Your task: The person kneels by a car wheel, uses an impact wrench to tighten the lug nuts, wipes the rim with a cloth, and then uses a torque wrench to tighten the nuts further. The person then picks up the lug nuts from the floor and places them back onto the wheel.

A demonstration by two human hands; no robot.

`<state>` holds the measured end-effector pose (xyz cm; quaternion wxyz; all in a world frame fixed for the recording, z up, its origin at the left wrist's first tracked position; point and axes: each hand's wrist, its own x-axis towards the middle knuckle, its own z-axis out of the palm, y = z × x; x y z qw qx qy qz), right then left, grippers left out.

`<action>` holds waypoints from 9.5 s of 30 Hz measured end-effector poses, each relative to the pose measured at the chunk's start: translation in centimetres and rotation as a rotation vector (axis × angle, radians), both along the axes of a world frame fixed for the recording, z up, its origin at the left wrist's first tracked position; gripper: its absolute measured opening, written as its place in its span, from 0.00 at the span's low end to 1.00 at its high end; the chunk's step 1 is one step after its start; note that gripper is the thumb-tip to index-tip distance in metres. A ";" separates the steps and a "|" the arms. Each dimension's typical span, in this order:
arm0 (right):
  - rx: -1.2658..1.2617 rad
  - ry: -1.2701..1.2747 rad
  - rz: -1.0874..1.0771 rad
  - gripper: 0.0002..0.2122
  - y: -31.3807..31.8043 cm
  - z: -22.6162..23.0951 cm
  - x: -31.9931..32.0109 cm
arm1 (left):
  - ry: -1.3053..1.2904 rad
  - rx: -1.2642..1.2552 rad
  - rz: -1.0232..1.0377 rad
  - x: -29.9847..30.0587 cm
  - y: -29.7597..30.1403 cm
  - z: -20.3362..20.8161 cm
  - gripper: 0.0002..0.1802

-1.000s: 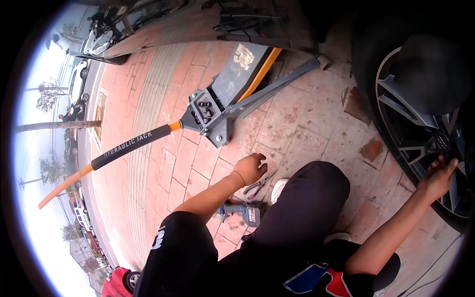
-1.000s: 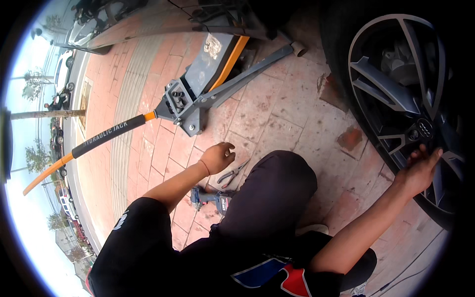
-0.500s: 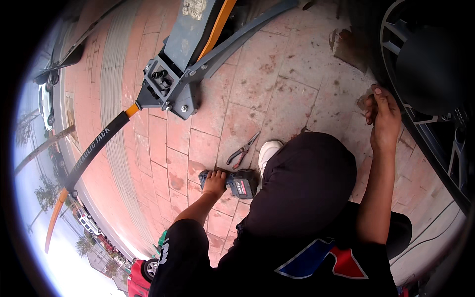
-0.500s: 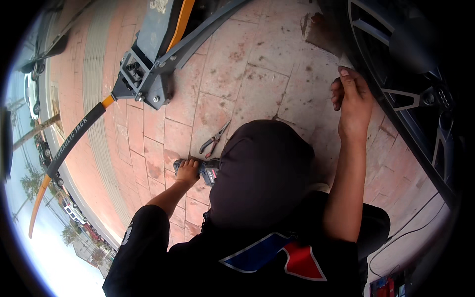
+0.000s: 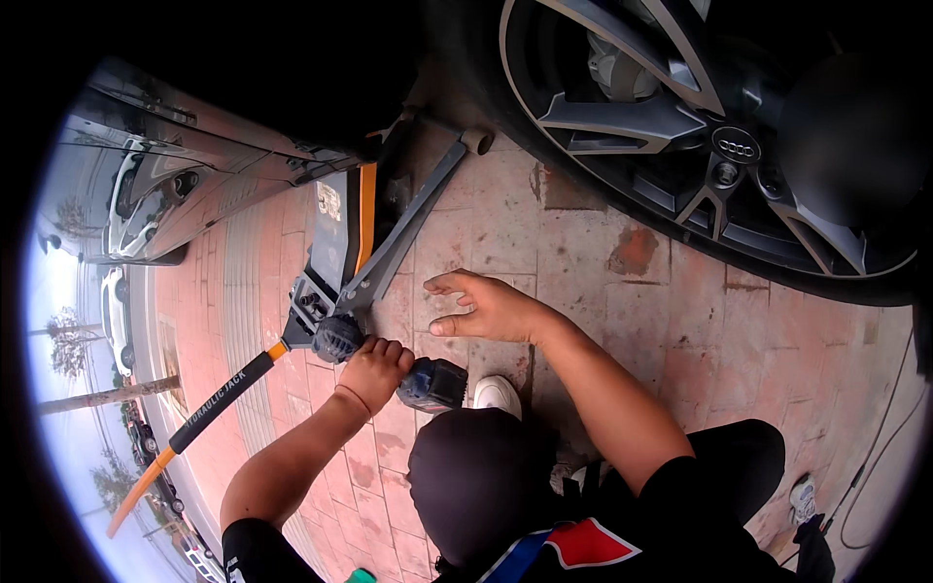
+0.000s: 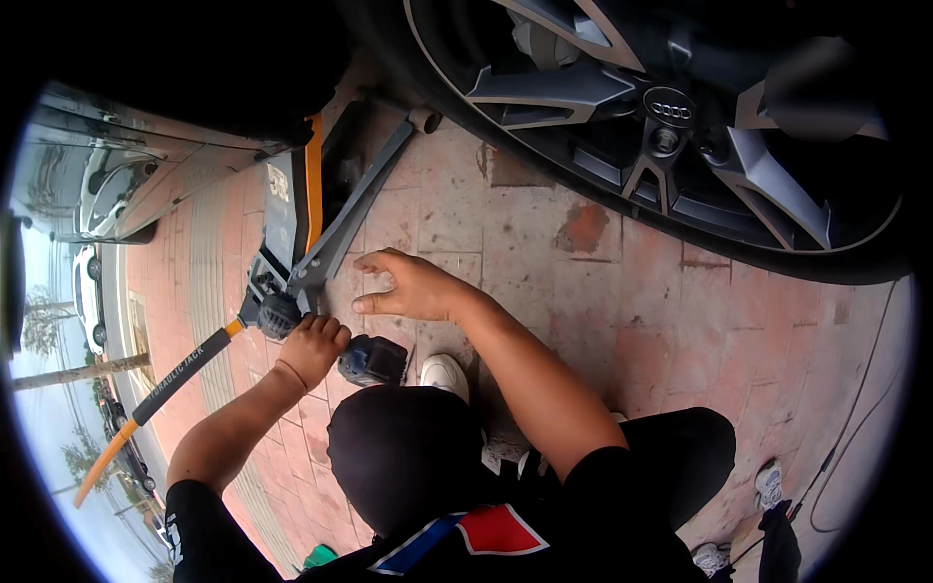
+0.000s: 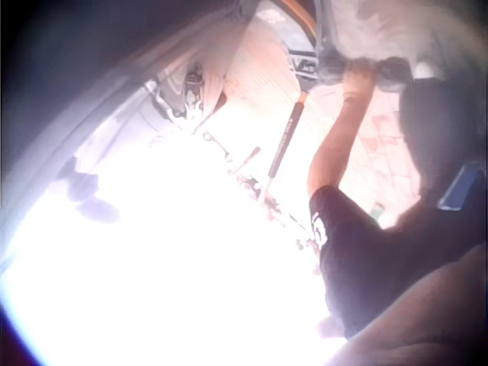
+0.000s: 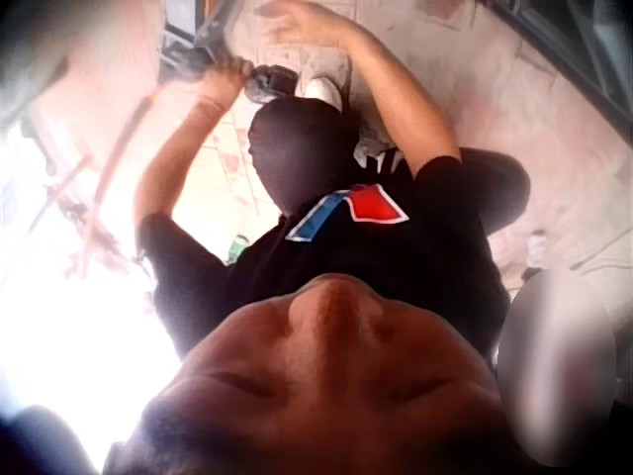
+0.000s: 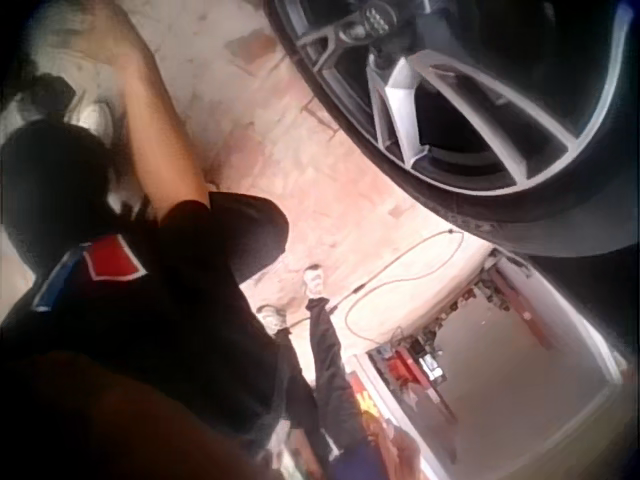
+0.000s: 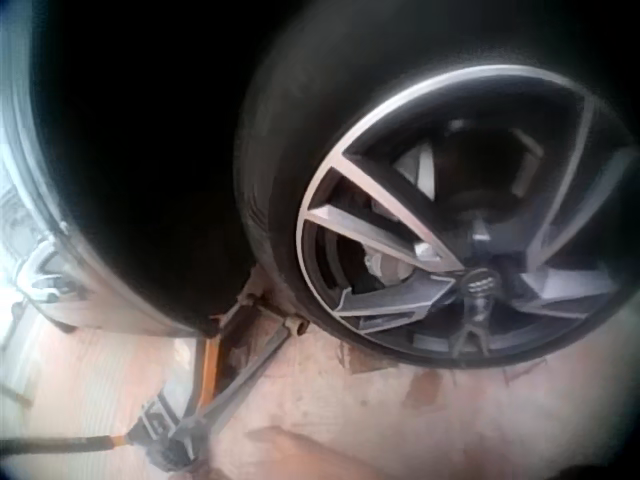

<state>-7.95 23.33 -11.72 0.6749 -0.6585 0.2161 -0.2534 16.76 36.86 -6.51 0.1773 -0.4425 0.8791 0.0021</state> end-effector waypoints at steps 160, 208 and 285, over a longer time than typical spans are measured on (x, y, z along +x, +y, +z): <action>-0.383 0.333 -1.543 0.16 1.0 -1.8 -22.4 | 1.774 1.569 0.883 -41.4 -24.0 3.4 0.21; -0.500 0.356 -1.509 0.27 -2.2 4.4 -14.5 | 1.904 1.571 0.734 -31.9 -26.2 6.9 0.29; -0.128 0.254 -1.529 0.21 1.7 1.2 -22.0 | 1.795 1.071 0.908 -42.0 -23.7 4.4 0.21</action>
